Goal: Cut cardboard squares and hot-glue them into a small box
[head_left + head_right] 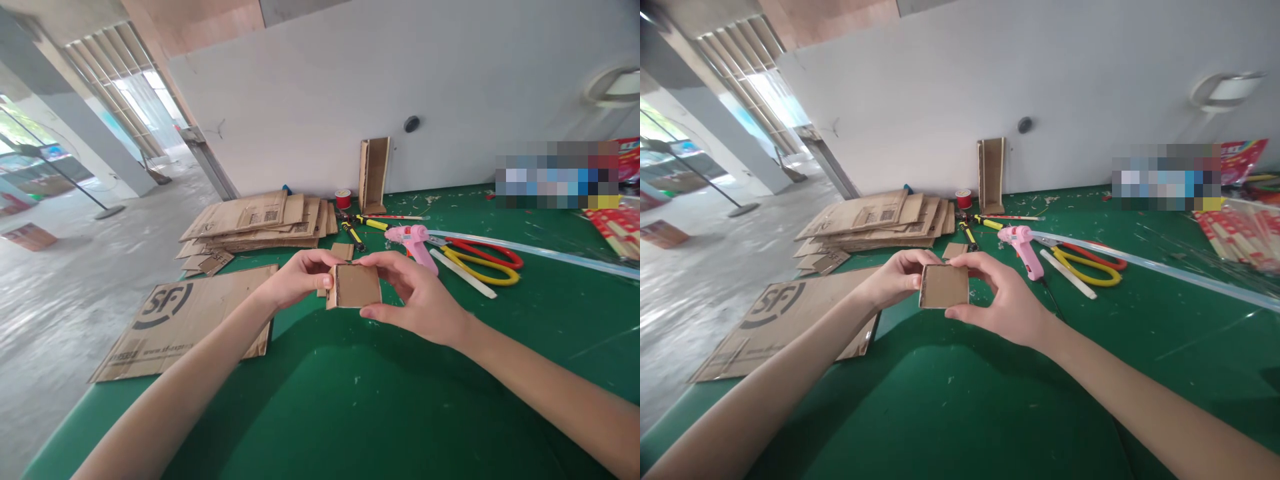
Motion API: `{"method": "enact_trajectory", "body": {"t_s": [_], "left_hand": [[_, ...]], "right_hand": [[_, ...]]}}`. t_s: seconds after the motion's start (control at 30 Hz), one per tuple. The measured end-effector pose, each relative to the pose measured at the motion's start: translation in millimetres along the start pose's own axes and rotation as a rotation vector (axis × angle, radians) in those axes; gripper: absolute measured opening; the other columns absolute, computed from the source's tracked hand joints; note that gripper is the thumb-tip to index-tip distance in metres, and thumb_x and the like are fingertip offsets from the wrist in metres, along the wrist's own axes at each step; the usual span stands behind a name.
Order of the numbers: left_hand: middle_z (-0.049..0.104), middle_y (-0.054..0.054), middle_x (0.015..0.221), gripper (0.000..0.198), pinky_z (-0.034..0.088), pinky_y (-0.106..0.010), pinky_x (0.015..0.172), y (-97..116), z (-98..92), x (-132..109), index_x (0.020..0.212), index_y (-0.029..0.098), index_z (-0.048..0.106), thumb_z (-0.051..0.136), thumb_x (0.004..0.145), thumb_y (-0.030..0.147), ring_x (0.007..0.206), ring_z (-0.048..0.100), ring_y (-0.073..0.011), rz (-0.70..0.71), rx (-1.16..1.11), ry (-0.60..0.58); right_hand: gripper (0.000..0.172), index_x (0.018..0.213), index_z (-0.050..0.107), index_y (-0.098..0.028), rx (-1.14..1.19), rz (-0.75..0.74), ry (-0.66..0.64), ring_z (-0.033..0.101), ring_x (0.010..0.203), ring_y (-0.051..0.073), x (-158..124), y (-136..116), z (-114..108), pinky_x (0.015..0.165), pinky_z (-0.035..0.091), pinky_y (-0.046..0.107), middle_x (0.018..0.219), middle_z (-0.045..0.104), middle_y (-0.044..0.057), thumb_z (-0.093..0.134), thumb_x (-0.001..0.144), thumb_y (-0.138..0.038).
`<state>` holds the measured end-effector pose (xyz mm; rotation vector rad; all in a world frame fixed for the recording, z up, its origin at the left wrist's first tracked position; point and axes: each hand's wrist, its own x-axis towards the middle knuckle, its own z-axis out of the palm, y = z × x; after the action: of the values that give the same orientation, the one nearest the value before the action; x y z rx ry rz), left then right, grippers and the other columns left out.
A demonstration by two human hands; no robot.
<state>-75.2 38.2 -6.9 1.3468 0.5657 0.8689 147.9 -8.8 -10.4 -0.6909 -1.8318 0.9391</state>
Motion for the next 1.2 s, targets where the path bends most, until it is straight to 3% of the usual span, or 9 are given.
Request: {"method": "enact_trajectory", "body": {"t_s": [0.23, 0.43, 0.57, 0.73, 0.9, 1.2], "left_hand": [[0.066, -0.002, 0.082, 0.031, 0.048, -0.022, 0.060, -1, 1.5, 0, 0.077, 0.019, 0.070, 0.085, 0.056, 0.035, 0.070, 0.061, -0.0115, -0.023, -0.026, -0.024], [0.062, 0.000, 0.074, 0.034, 0.048, -0.022, 0.063, 0, 4.9, 0, 0.081, 0.016, 0.067, 0.084, 0.059, 0.035, 0.066, 0.059, -0.0100, -0.037, -0.038, 0.038], [0.062, 0.000, 0.074, 0.030, 0.050, -0.023, 0.065, 1, 10.8, -1, 0.085, 0.015, 0.066, 0.080, 0.066, 0.034, 0.066, 0.059, -0.0098, -0.061, -0.109, 0.052], [0.066, -0.005, 0.087, 0.035, 0.050, -0.027, 0.072, -2, 18.1, -1, 0.099, 0.017, 0.065, 0.073, 0.074, 0.040, 0.078, 0.064, -0.0145, -0.083, -0.127, 0.048], [0.066, -0.004, 0.086, 0.028, 0.048, -0.025, 0.072, -8, 20.8, 1, 0.092, 0.015, 0.067, 0.076, 0.072, 0.033, 0.077, 0.062, -0.0128, -0.004, -0.112, 0.071], [0.065, 0.000, 0.077, 0.025, 0.050, -0.022, 0.069, -6, 19.1, 4, 0.079, 0.014, 0.068, 0.082, 0.063, 0.027, 0.070, 0.061, -0.0093, -0.054, -0.194, 0.121]], "right_hand": [[0.053, 0.114, 0.055, -0.028, -0.008, 0.019, -0.019, 0.060, 0.105, 0.020, 0, 1, -1, 0.091, 0.052, 0.036, 0.114, 0.061, 0.003, 0.080, 0.067, -0.027], [0.046, 0.119, 0.052, -0.027, -0.054, 0.000, -0.042, 0.060, 0.108, 0.020, 1, 4, -2, 0.092, 0.053, 0.038, 0.116, 0.061, 0.005, 0.071, 0.078, -0.029], [0.030, 0.114, 0.056, -0.024, -0.323, -0.135, 0.036, 0.050, 0.122, 0.023, 1, 2, -2, 0.095, 0.050, 0.042, 0.134, 0.051, 0.009, 0.063, 0.084, -0.028], [0.023, 0.108, 0.061, -0.016, -0.677, -0.352, 0.150, 0.054, 0.115, 0.023, 3, -1, -4, 0.098, 0.045, 0.046, 0.121, 0.059, 0.015, 0.059, 0.087, -0.022], [0.022, 0.109, 0.062, -0.014, -0.611, -0.303, 0.161, 0.059, 0.108, 0.019, 5, 0, -6, 0.094, 0.049, 0.038, 0.112, 0.066, 0.012, 0.056, 0.089, -0.019], [0.020, 0.107, 0.065, -0.014, -0.592, -0.301, 0.194, 0.060, 0.108, 0.018, 5, 0, -3, 0.096, 0.048, 0.035, 0.113, 0.068, 0.011, 0.055, 0.090, -0.017]]}}
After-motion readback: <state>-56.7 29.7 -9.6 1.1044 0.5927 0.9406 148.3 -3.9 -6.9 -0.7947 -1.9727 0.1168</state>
